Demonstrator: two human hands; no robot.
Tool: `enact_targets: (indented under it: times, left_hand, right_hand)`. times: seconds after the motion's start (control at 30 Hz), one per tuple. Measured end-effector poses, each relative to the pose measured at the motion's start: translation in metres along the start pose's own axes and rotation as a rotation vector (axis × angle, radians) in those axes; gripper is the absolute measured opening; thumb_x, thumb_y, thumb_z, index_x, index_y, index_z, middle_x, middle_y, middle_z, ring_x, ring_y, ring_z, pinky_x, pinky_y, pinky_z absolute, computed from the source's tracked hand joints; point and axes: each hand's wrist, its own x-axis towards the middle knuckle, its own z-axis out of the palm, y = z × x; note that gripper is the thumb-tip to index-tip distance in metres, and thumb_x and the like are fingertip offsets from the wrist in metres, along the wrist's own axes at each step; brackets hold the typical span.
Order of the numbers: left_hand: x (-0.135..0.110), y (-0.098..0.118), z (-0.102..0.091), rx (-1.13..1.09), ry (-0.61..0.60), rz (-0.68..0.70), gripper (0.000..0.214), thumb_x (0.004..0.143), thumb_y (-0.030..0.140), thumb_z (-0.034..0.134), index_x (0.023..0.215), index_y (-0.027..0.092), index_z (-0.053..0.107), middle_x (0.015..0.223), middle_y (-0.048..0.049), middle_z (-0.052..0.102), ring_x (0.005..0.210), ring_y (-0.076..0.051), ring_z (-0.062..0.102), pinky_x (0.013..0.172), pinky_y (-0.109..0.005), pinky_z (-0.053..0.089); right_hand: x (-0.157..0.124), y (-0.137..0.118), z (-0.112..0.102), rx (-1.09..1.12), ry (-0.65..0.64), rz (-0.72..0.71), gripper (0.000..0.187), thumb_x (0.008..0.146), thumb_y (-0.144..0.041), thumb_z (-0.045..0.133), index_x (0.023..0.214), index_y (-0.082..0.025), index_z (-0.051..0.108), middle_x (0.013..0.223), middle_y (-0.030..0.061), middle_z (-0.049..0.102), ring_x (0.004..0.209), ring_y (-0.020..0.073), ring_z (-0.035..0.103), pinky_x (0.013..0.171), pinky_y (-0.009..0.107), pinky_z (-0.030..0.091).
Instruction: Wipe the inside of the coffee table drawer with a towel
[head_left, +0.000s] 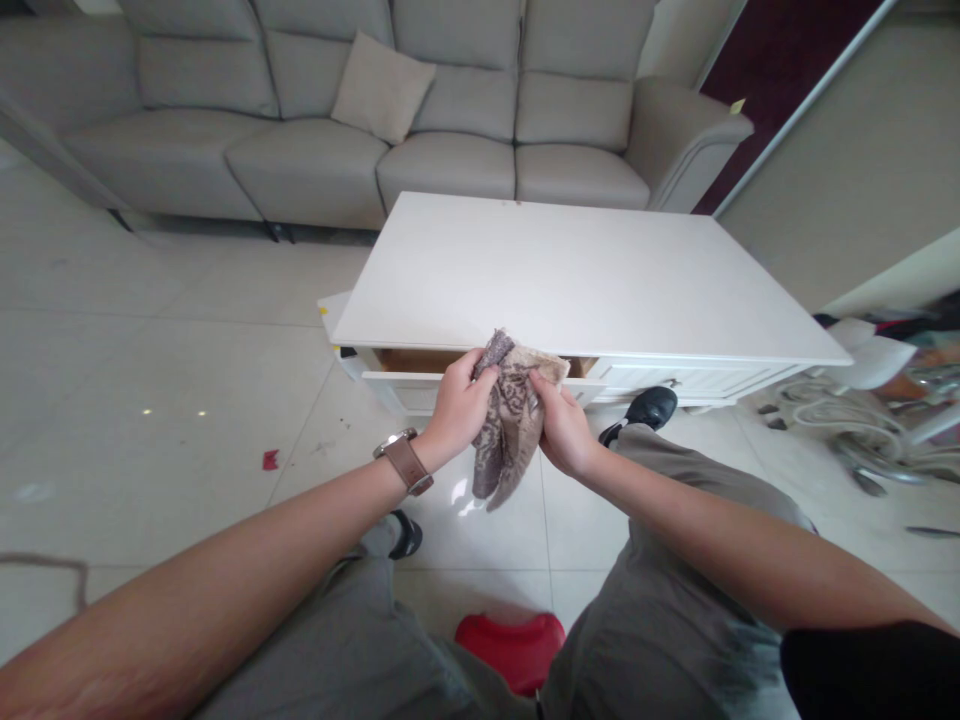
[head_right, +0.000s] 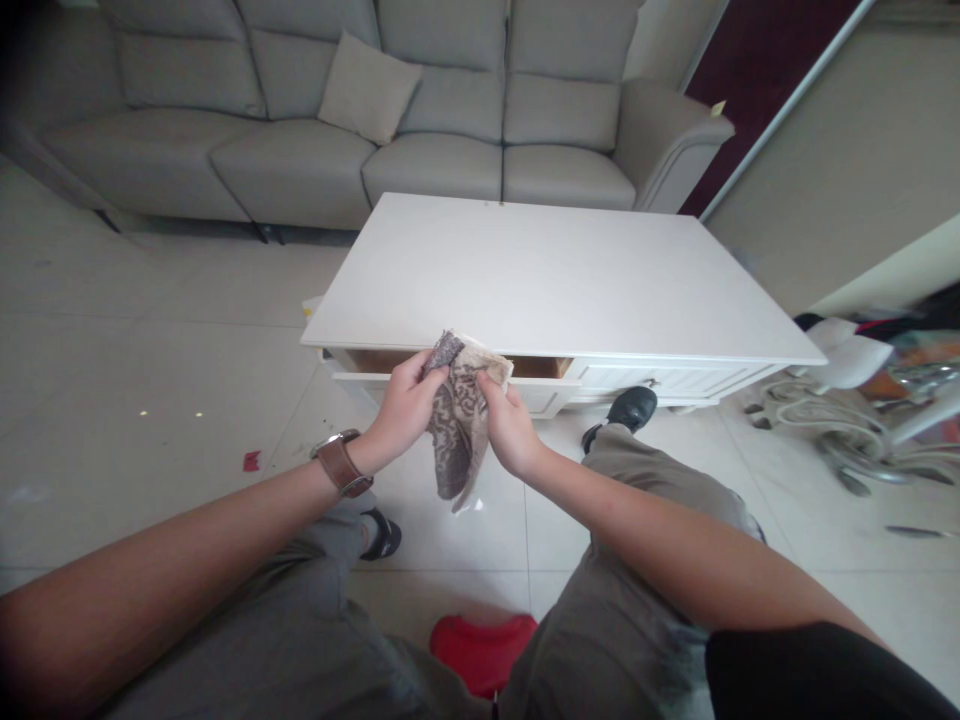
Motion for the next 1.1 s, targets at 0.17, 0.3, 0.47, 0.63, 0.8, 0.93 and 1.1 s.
enact_targets:
  times: [0.17,0.3,0.47,0.63,0.8,0.93,1.1]
  left_hand:
    - [0.002,-0.003,-0.002,-0.073,0.038,-0.054,0.033,0.093,0.047,0.06,0.077,0.019,0.064,0.075,0.0003,0.064,0.076,-0.018,0.056,0.072,-0.028,0.043]
    - [0.002,-0.009,-0.001,-0.117,0.073,-0.097,0.038,0.091,0.053,0.064,0.076,0.018,0.066,0.071,0.0005,0.062,0.072,-0.016,0.054,0.068,-0.027,0.044]
    - [0.0,-0.02,0.002,-0.212,0.05,-0.157,0.038,0.089,0.058,0.067,0.082,0.02,0.068,0.074,-0.0007,0.064,0.073,-0.017,0.057,0.068,-0.028,0.047]
    - [0.002,-0.019,-0.002,-0.19,0.05,-0.148,0.041,0.087,0.06,0.069,0.077,0.02,0.065,0.071,-0.0009,0.063,0.074,-0.018,0.057,0.069,-0.03,0.048]
    - [0.019,-0.021,-0.024,-0.156,0.108,-0.119,0.035,0.087,0.051,0.067,0.075,0.019,0.064,0.077,-0.0014,0.066,0.076,-0.018,0.057,0.075,-0.031,0.047]
    - [0.032,-0.037,-0.042,-0.109,0.119,-0.17,0.031,0.083,0.049,0.069,0.075,0.019,0.064,0.076,-0.0019,0.066,0.08,-0.02,0.059,0.08,-0.032,0.047]
    - [0.041,-0.066,-0.057,-0.027,0.163,-0.258,0.028,0.082,0.045,0.067,0.079,0.018,0.067,0.081,-0.004,0.069,0.083,-0.023,0.061,0.081,-0.033,0.047]
  right_hand:
    - [0.007,0.001,-0.001,0.023,0.049,-0.003,0.045,0.081,-0.06,0.072,0.109,-0.025,0.072,0.103,0.0059,0.081,0.111,0.0315,0.074,0.096,0.046,0.059]
    - [0.008,-0.002,0.001,0.059,0.061,0.001,0.043,0.079,-0.059,0.073,0.105,-0.025,0.071,0.103,0.0066,0.081,0.111,0.0315,0.074,0.095,0.045,0.06]
    - [0.003,-0.003,-0.001,-0.035,-0.015,-0.043,0.046,0.07,-0.046,0.088,0.106,-0.021,0.074,0.108,0.0076,0.081,0.105,0.0288,0.074,0.098,0.044,0.058]
    - [0.01,0.003,-0.009,-0.183,0.061,-0.116,0.037,0.068,-0.036,0.087,0.098,-0.018,0.075,0.1,0.0066,0.081,0.097,0.0269,0.074,0.095,0.044,0.058]
    - [0.018,-0.008,-0.012,-0.102,0.126,-0.123,0.028,0.066,-0.03,0.084,0.091,-0.02,0.074,0.09,0.0042,0.08,0.087,0.0269,0.075,0.086,0.042,0.06]
    - [0.018,-0.031,-0.012,0.004,0.101,-0.107,0.025,0.065,-0.024,0.082,0.087,-0.021,0.072,0.089,0.0049,0.079,0.083,0.027,0.076,0.083,0.043,0.062]
    - [0.023,-0.058,-0.022,0.002,0.172,-0.121,0.022,0.06,-0.017,0.079,0.08,-0.021,0.069,0.077,0.0017,0.076,0.078,0.0259,0.075,0.079,0.041,0.063]
